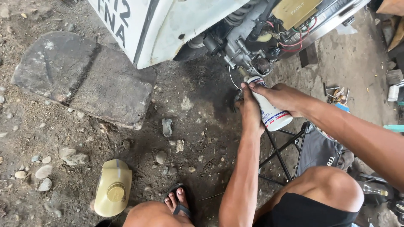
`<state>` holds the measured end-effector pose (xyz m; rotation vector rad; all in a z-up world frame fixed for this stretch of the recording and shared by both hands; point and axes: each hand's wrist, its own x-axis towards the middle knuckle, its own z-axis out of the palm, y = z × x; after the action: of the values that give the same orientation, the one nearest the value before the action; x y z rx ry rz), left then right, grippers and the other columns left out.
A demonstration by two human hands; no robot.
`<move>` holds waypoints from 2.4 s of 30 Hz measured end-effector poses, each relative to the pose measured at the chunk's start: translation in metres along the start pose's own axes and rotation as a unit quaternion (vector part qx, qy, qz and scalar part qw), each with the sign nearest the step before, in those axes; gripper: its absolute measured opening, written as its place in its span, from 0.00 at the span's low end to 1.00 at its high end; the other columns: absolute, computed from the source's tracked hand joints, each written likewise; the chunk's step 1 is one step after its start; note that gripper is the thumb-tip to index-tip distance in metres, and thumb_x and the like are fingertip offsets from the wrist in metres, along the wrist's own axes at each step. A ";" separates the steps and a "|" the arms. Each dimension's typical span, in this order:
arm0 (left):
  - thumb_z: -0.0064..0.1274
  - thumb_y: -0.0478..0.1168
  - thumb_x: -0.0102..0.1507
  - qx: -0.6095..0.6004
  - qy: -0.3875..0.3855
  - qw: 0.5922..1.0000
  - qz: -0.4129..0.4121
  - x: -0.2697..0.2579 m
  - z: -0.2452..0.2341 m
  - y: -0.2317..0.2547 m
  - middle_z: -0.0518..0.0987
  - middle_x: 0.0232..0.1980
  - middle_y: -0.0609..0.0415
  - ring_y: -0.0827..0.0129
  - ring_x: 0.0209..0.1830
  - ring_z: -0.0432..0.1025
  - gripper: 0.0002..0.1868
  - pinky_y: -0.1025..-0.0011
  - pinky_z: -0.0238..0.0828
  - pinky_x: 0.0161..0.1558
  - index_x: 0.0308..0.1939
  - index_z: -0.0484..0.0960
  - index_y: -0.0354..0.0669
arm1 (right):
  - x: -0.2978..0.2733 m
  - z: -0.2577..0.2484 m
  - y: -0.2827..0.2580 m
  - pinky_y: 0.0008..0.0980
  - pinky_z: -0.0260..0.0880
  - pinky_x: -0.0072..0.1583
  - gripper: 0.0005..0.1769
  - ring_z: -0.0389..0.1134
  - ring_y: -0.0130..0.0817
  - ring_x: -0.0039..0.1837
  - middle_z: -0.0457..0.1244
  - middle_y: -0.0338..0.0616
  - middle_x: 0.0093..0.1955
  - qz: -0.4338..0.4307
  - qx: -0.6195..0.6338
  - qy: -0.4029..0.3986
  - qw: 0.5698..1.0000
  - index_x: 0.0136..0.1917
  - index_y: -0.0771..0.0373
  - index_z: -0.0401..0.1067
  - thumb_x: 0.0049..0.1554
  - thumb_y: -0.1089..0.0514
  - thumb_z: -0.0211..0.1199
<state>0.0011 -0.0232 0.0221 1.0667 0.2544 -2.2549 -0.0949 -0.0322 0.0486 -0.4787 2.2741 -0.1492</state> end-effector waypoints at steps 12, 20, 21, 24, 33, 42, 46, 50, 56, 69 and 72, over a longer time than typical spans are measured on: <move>0.53 0.74 0.57 -0.001 -0.041 0.999 0.004 0.001 -0.011 -0.006 0.62 0.64 0.27 0.40 0.67 0.63 0.56 0.43 0.61 0.64 0.67 0.51 0.32 | 0.004 0.003 0.006 0.60 0.76 0.40 0.39 0.73 0.61 0.43 0.65 0.69 0.42 -0.008 -0.020 0.019 1.000 0.56 0.86 0.70 0.60 0.40 0.62; 0.64 0.62 0.54 0.030 -0.046 0.998 0.010 -0.004 -0.015 0.003 0.62 0.62 0.25 0.39 0.63 0.67 0.61 0.41 0.68 0.57 0.71 0.42 0.29 | 0.012 0.003 0.006 0.64 0.75 0.45 0.32 0.73 0.62 0.46 0.65 0.70 0.45 -0.009 -0.051 -0.002 0.999 0.62 0.84 0.68 0.65 0.47 0.54; 0.64 0.62 0.54 0.030 -0.047 0.998 0.009 -0.003 -0.015 0.003 0.62 0.62 0.25 0.39 0.63 0.67 0.61 0.41 0.68 0.57 0.71 0.42 0.29 | 0.013 0.003 0.006 0.64 0.75 0.45 0.32 0.73 0.62 0.46 0.65 0.70 0.45 -0.008 -0.051 -0.002 0.999 0.62 0.84 0.68 0.65 0.47 0.54; 0.65 0.61 0.53 0.029 -0.038 0.999 0.010 -0.003 -0.016 0.002 0.62 0.62 0.25 0.39 0.63 0.67 0.61 0.42 0.69 0.56 0.71 0.43 0.29 | 0.016 0.002 0.008 0.65 0.75 0.45 0.33 0.73 0.63 0.47 0.65 0.70 0.46 -0.006 -0.051 0.005 0.999 0.63 0.83 0.69 0.64 0.46 0.56; 0.65 0.56 0.55 0.027 -0.008 1.000 -0.003 -0.009 -0.017 0.007 0.68 0.57 0.28 0.41 0.60 0.69 0.50 0.44 0.70 0.55 0.66 0.52 0.32 | -0.002 0.008 -0.003 0.65 0.74 0.49 0.32 0.72 0.63 0.51 0.65 0.70 0.48 -0.002 -0.079 0.027 0.997 0.64 0.83 0.68 0.64 0.47 0.56; 0.64 0.54 0.56 0.021 -0.012 1.000 0.002 -0.006 -0.018 0.004 0.70 0.53 0.30 0.43 0.58 0.70 0.45 0.45 0.70 0.55 0.63 0.54 0.34 | 0.000 0.007 -0.001 0.66 0.74 0.48 0.31 0.72 0.63 0.49 0.65 0.71 0.46 -0.014 -0.081 0.044 0.996 0.61 0.83 0.71 0.62 0.48 0.59; 0.65 0.53 0.56 0.016 -0.010 1.000 0.001 -0.006 -0.017 0.005 0.70 0.52 0.31 0.42 0.57 0.71 0.44 0.45 0.70 0.54 0.62 0.54 0.34 | -0.001 0.007 0.000 0.66 0.74 0.48 0.30 0.72 0.63 0.48 0.65 0.71 0.45 -0.017 -0.083 0.044 0.995 0.60 0.83 0.71 0.62 0.49 0.58; 0.64 0.53 0.57 0.012 -0.010 1.000 0.006 -0.008 -0.014 0.005 0.70 0.52 0.31 0.44 0.56 0.71 0.44 0.46 0.71 0.54 0.62 0.54 0.34 | 0.007 0.004 0.007 0.66 0.74 0.47 0.29 0.72 0.63 0.47 0.66 0.72 0.46 -0.022 -0.087 0.044 0.995 0.60 0.83 0.71 0.62 0.49 0.57; 0.63 0.50 0.58 0.010 -0.014 1.000 0.013 -0.002 -0.017 0.000 0.70 0.51 0.33 0.45 0.55 0.71 0.42 0.46 0.71 0.53 0.62 0.54 0.33 | -0.008 0.008 -0.005 0.67 0.73 0.49 0.28 0.72 0.65 0.49 0.65 0.74 0.46 -0.027 -0.097 0.056 0.993 0.60 0.85 0.71 0.60 0.53 0.57; 0.64 0.51 0.58 0.018 -0.014 1.000 0.021 0.013 -0.018 -0.009 0.70 0.50 0.32 0.44 0.54 0.71 0.41 0.45 0.71 0.52 0.61 0.54 0.33 | 0.005 0.004 0.002 0.66 0.74 0.49 0.25 0.72 0.66 0.47 0.66 0.72 0.45 -0.029 -0.101 0.054 0.993 0.60 0.81 0.72 0.62 0.54 0.58; 0.64 0.51 0.58 0.019 -0.011 1.000 0.022 0.013 -0.019 -0.008 0.70 0.49 0.32 0.44 0.53 0.71 0.42 0.45 0.72 0.51 0.60 0.55 0.33 | 0.003 0.006 0.002 0.65 0.74 0.48 0.25 0.72 0.65 0.47 0.66 0.71 0.45 -0.032 -0.104 0.059 0.992 0.59 0.81 0.73 0.61 0.54 0.58</move>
<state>0.0021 -0.0149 -0.0009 1.0570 0.1779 -2.2398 -0.0927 -0.0310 0.0420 -0.6681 2.4041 0.0301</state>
